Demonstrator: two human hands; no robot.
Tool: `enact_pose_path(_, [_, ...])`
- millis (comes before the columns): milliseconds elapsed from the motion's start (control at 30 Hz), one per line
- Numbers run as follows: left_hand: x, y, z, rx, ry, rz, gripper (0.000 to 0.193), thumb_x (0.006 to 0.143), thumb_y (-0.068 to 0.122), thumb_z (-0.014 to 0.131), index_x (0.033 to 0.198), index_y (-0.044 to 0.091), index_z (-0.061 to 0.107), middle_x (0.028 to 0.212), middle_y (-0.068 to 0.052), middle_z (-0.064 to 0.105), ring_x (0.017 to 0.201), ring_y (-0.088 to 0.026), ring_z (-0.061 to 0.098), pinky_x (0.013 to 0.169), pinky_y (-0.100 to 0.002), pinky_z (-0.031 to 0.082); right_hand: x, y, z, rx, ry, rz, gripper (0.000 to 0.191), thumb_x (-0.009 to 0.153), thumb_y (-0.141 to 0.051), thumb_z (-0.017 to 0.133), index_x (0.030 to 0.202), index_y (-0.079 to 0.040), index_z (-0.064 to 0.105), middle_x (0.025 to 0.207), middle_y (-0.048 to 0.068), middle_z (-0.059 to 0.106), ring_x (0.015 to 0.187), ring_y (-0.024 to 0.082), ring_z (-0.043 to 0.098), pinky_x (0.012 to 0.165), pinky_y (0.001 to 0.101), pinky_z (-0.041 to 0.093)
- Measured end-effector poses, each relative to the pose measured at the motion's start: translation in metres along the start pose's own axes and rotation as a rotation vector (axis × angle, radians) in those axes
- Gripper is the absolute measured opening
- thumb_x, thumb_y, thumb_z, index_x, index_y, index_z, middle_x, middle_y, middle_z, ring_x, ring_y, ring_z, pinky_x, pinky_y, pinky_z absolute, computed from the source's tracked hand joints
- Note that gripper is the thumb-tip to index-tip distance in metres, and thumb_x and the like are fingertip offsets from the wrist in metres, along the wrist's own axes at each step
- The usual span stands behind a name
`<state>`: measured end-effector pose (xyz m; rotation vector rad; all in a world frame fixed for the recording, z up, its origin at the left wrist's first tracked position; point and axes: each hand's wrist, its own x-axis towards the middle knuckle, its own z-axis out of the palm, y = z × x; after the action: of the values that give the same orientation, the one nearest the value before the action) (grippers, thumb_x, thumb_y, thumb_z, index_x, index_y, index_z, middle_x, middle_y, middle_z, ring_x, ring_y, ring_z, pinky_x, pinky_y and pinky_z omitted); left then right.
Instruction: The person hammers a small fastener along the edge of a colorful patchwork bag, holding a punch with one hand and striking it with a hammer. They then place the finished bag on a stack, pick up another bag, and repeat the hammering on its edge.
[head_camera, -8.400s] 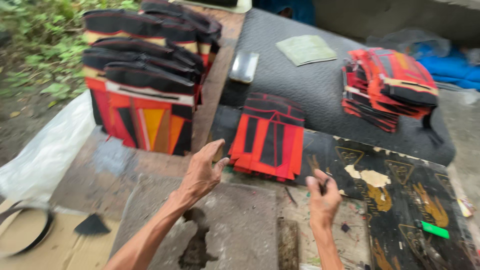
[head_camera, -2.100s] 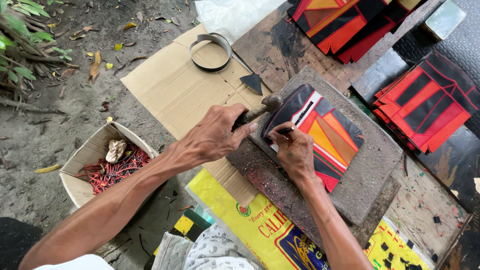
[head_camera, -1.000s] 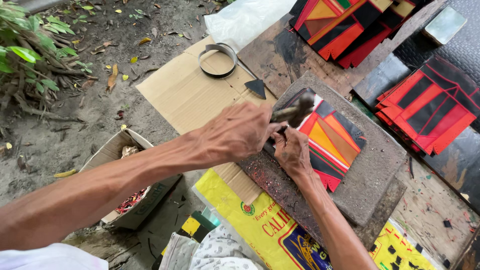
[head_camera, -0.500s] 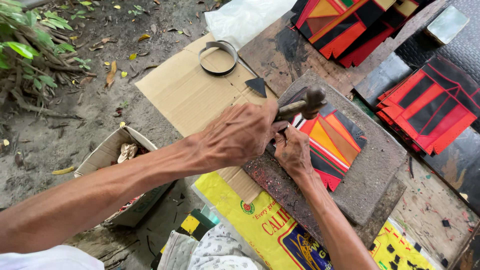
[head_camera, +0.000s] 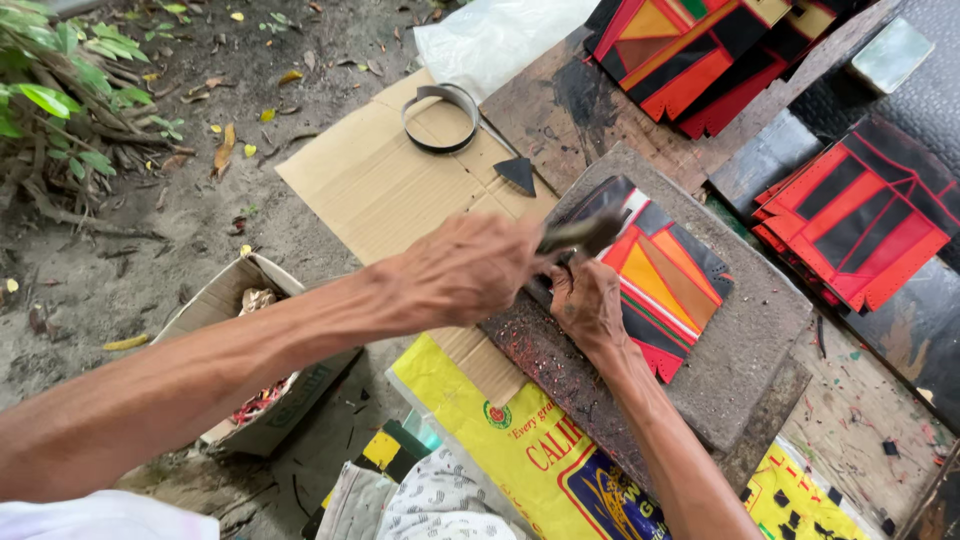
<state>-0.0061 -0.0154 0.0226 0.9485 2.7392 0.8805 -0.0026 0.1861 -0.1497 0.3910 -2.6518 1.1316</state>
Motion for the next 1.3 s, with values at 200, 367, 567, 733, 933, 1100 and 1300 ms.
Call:
enact_pose_path(200, [0.005, 0.008, -0.010, -0.163, 0.138, 0.075, 0.029, 0.107, 0.026, 0.056, 0.095, 0.000, 0.050, 0.054, -0.008, 0.048, 0.042, -0.021, 0.048, 0.038, -0.043, 0.037, 0.001, -0.001, -0.001, 0.034, 0.004, -0.013, 0.012, 0.097, -0.010, 0.067, 0.091, -0.002, 0.060, 0.078, 0.019, 0.065, 0.072, 0.035, 0.069, 0.066, 0.0429, 0.052])
enact_pose_path(367, [0.008, 0.010, 0.000, -0.333, 0.327, 0.201, 0.028, 0.112, 0.024, 0.053, 0.106, -0.003, 0.046, 0.066, -0.013, 0.052, 0.053, -0.024, 0.055, 0.049, -0.043, 0.041, -0.002, -0.002, 0.001, 0.074, 0.045, -0.046, 0.009, 0.096, -0.006, 0.062, 0.103, -0.002, 0.064, 0.079, 0.020, 0.065, 0.073, 0.037, 0.067, 0.065, 0.0435, 0.051])
enact_pose_path(567, [0.000, -0.010, 0.004, 0.092, -0.205, -0.180, 0.035, 0.101, 0.031, 0.056, 0.099, -0.004, 0.055, 0.064, -0.017, 0.061, 0.055, -0.037, 0.065, 0.052, -0.051, 0.050, 0.003, -0.005, 0.004, 0.060, 0.057, -0.022, 0.008, 0.096, -0.012, 0.068, 0.099, -0.004, 0.068, 0.074, 0.019, 0.065, 0.069, 0.034, 0.069, 0.063, 0.0423, 0.053])
enact_pose_path(733, [-0.004, -0.008, -0.001, 0.064, -0.162, -0.228, 0.041, 0.101, 0.037, 0.057, 0.099, -0.004, 0.056, 0.063, -0.023, 0.063, 0.059, -0.042, 0.065, 0.058, -0.053, 0.050, -0.001, -0.006, 0.002, 0.026, 0.087, -0.058, 0.010, 0.097, -0.012, 0.070, 0.099, -0.003, 0.067, 0.074, 0.018, 0.066, 0.066, 0.033, 0.069, 0.059, 0.0418, 0.051])
enact_pose_path(933, [-0.007, -0.006, -0.005, 0.052, -0.156, -0.234, 0.041, 0.099, 0.038, 0.059, 0.100, -0.003, 0.057, 0.064, -0.024, 0.064, 0.063, -0.043, 0.066, 0.060, -0.054, 0.050, 0.003, -0.010, -0.002, 0.079, 0.132, -0.068, 0.018, 0.096, -0.010, 0.072, 0.106, 0.000, 0.062, 0.073, 0.014, 0.070, 0.065, 0.024, 0.073, 0.056, 0.0371, 0.054])
enact_pose_path(1100, [-0.010, -0.010, -0.007, 0.060, -0.146, -0.250, 0.039, 0.099, 0.037, 0.059, 0.101, -0.002, 0.058, 0.067, -0.024, 0.066, 0.066, -0.044, 0.068, 0.062, -0.054, 0.051, 0.007, -0.001, -0.008, 0.061, -0.036, 0.137, 0.017, 0.099, -0.015, 0.069, 0.106, 0.000, 0.063, 0.071, 0.012, 0.072, 0.063, 0.017, 0.073, 0.055, 0.0344, 0.056])
enact_pose_path(1300, [-0.012, -0.011, -0.007, 0.058, -0.126, -0.259, 0.039, 0.099, 0.037, 0.060, 0.100, -0.002, 0.059, 0.072, -0.025, 0.067, 0.070, -0.046, 0.068, 0.064, -0.055, 0.051, 0.002, 0.018, -0.010, 0.457, -0.141, 0.174, 0.013, 0.104, -0.010, 0.058, 0.101, 0.003, 0.057, 0.089, 0.009, 0.073, 0.086, 0.012, 0.073, 0.078, 0.0307, 0.061])
